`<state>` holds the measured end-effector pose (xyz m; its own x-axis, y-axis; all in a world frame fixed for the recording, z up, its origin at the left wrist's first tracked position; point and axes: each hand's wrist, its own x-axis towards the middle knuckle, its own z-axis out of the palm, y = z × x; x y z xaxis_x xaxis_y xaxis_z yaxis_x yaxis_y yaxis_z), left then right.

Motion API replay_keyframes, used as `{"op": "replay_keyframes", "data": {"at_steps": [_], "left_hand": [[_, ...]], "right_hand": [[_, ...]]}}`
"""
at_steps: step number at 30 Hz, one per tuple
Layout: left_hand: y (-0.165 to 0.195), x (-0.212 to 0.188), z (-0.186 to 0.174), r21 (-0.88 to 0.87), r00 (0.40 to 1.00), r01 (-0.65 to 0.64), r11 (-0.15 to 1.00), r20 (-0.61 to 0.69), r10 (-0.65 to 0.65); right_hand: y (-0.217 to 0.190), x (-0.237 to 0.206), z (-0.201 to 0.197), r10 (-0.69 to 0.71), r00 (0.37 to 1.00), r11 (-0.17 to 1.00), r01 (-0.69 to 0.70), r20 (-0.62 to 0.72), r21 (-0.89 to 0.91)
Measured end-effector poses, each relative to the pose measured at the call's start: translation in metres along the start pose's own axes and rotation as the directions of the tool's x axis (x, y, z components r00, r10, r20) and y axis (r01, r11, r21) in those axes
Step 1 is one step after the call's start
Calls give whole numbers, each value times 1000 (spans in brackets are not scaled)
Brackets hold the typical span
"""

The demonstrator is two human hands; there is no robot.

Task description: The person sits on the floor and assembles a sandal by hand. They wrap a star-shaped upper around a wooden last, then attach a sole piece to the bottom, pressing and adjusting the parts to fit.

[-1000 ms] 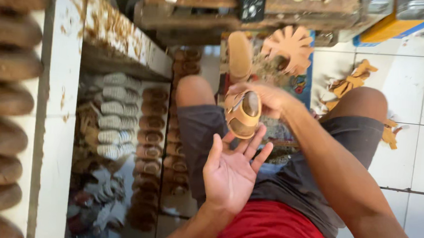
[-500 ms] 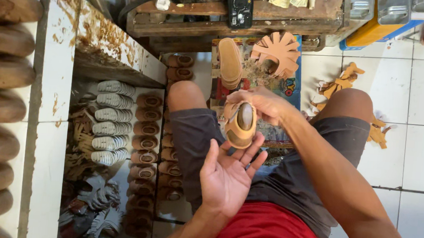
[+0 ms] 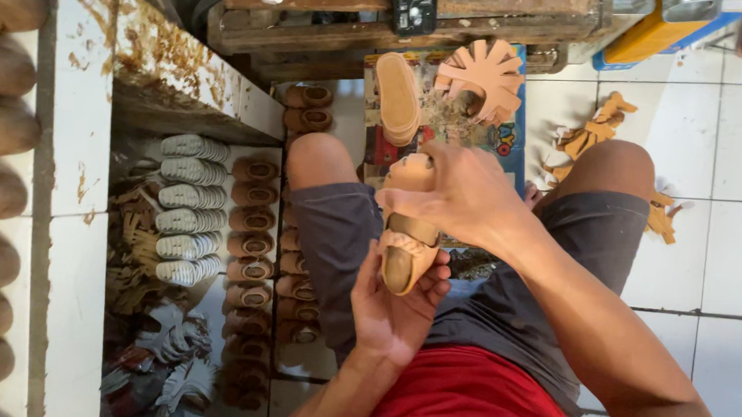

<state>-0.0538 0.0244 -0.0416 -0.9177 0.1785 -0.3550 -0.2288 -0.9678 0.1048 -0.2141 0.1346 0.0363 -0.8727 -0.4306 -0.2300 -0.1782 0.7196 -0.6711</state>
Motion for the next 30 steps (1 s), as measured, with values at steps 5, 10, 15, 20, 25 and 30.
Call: {"op": "replay_keyframes", "data": {"at_steps": [5,10,15,20,25,30], "left_hand": [[15,4,-14,60,998,-54,997,-19,55],[74,3,-22,793,830,-512,330,356,430],[151,-4,-20,726,741,-491,-482,639,207],[160,-2,-21,718,763,-503,-480,630,143],[167,-2,-32,723,772,-478,-499,617,153],[174,0,-39,748,819,-443,-494,562,116]], "right_hand": [[20,-5,5,-68,993,820,-1,99,573],[40,-5,8,-370,924,612,167,93,773],[22,8,59,-610,779,758,627,-146,181],[0,37,83,-684,729,712,671,-10,206],[-7,61,91,-678,724,724,627,127,288],[-3,70,105,-717,696,682,691,32,241]]}}
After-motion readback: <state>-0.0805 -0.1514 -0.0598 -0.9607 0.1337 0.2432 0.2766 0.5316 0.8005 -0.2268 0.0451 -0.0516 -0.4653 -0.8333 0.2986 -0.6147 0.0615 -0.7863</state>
